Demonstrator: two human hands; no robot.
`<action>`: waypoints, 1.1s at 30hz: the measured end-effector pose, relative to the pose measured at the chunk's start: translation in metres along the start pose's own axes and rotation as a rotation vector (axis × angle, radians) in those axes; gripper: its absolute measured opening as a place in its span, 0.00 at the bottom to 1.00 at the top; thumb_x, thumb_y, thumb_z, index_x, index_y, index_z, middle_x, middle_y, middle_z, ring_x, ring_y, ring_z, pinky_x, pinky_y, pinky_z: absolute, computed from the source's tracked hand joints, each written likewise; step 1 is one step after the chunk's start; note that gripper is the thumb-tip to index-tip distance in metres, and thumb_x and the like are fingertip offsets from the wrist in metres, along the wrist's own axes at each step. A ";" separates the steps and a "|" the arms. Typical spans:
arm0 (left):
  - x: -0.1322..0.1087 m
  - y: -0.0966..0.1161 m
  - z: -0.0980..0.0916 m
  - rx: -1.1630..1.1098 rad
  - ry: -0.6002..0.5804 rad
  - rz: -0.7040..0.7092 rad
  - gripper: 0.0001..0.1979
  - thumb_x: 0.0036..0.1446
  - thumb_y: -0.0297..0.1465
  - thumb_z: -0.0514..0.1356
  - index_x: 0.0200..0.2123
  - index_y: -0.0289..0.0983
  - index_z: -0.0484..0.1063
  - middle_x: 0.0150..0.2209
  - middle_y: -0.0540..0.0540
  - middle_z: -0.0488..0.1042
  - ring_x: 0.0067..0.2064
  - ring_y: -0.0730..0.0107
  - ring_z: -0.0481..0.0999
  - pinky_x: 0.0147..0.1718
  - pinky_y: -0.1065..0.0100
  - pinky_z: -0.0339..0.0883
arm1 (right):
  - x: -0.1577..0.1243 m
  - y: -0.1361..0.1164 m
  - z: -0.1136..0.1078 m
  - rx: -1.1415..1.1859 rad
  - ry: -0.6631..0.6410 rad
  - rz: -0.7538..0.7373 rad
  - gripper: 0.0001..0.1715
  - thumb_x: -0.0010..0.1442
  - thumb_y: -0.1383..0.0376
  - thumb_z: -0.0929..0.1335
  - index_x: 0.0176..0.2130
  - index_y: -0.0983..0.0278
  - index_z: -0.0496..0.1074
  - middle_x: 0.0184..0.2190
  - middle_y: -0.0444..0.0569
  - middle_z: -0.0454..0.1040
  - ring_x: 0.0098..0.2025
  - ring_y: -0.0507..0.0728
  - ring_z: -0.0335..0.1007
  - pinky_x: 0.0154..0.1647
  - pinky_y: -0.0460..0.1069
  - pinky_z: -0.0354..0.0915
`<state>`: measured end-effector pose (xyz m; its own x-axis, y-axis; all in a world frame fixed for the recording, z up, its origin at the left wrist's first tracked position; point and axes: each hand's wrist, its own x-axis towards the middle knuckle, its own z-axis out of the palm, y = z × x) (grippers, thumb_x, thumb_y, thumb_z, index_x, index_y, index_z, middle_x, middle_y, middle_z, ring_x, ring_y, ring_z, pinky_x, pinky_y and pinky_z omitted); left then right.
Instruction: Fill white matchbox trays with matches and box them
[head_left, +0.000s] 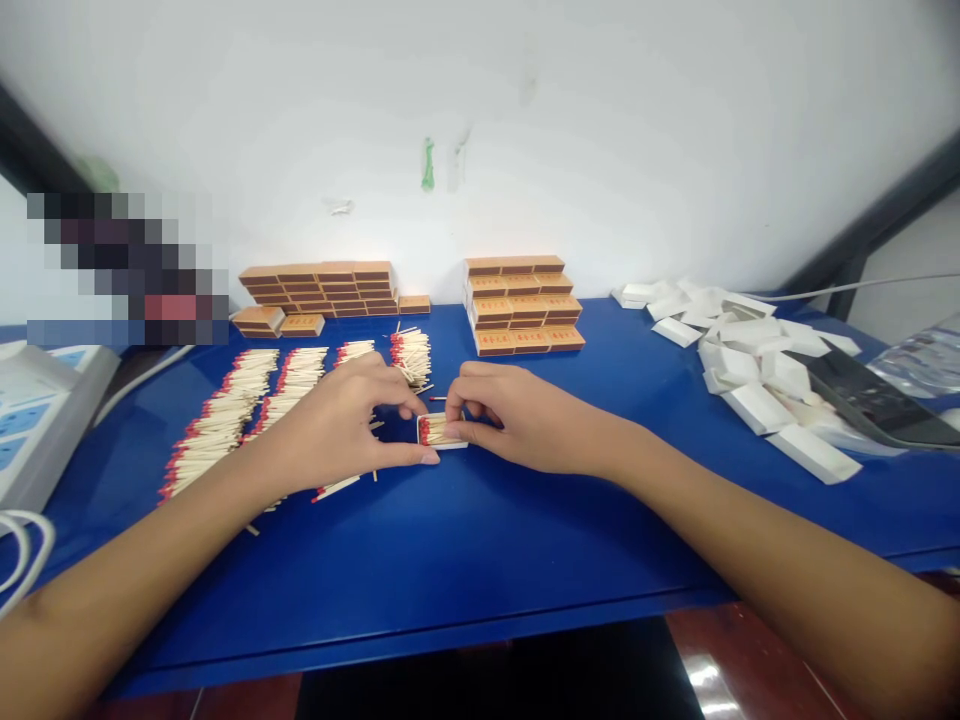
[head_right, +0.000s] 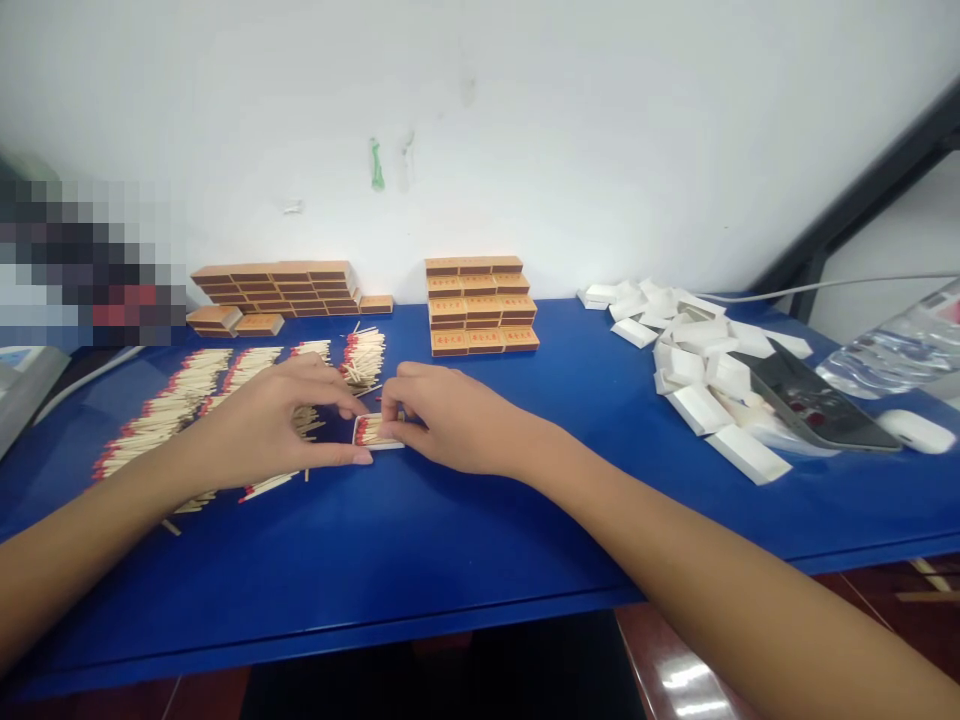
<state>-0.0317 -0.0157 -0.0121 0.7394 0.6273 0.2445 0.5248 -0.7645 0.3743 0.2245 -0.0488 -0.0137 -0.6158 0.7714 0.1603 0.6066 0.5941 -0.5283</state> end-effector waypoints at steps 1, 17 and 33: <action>0.000 0.000 0.000 0.003 -0.005 -0.001 0.21 0.56 0.54 0.73 0.40 0.44 0.84 0.36 0.48 0.81 0.41 0.60 0.75 0.41 0.60 0.62 | 0.000 0.000 0.001 0.000 0.008 0.003 0.06 0.71 0.65 0.69 0.39 0.63 0.74 0.39 0.47 0.71 0.35 0.53 0.64 0.37 0.50 0.59; -0.002 -0.003 0.002 0.035 0.030 0.073 0.21 0.56 0.51 0.74 0.40 0.41 0.83 0.33 0.50 0.79 0.40 0.61 0.73 0.41 0.61 0.62 | 0.000 0.002 0.007 0.048 0.058 -0.020 0.05 0.69 0.63 0.70 0.41 0.62 0.73 0.36 0.46 0.70 0.35 0.53 0.64 0.36 0.49 0.58; -0.002 -0.005 0.005 0.041 0.032 0.098 0.19 0.57 0.51 0.73 0.39 0.42 0.82 0.35 0.50 0.79 0.40 0.62 0.72 0.40 0.61 0.63 | 0.006 0.004 0.019 0.104 0.148 0.004 0.02 0.68 0.67 0.71 0.42 0.62 0.73 0.31 0.40 0.65 0.33 0.51 0.63 0.35 0.49 0.58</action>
<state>-0.0335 -0.0139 -0.0187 0.7746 0.5530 0.3070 0.4676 -0.8275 0.3107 0.2139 -0.0457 -0.0305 -0.5283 0.8033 0.2750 0.5487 0.5701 -0.6115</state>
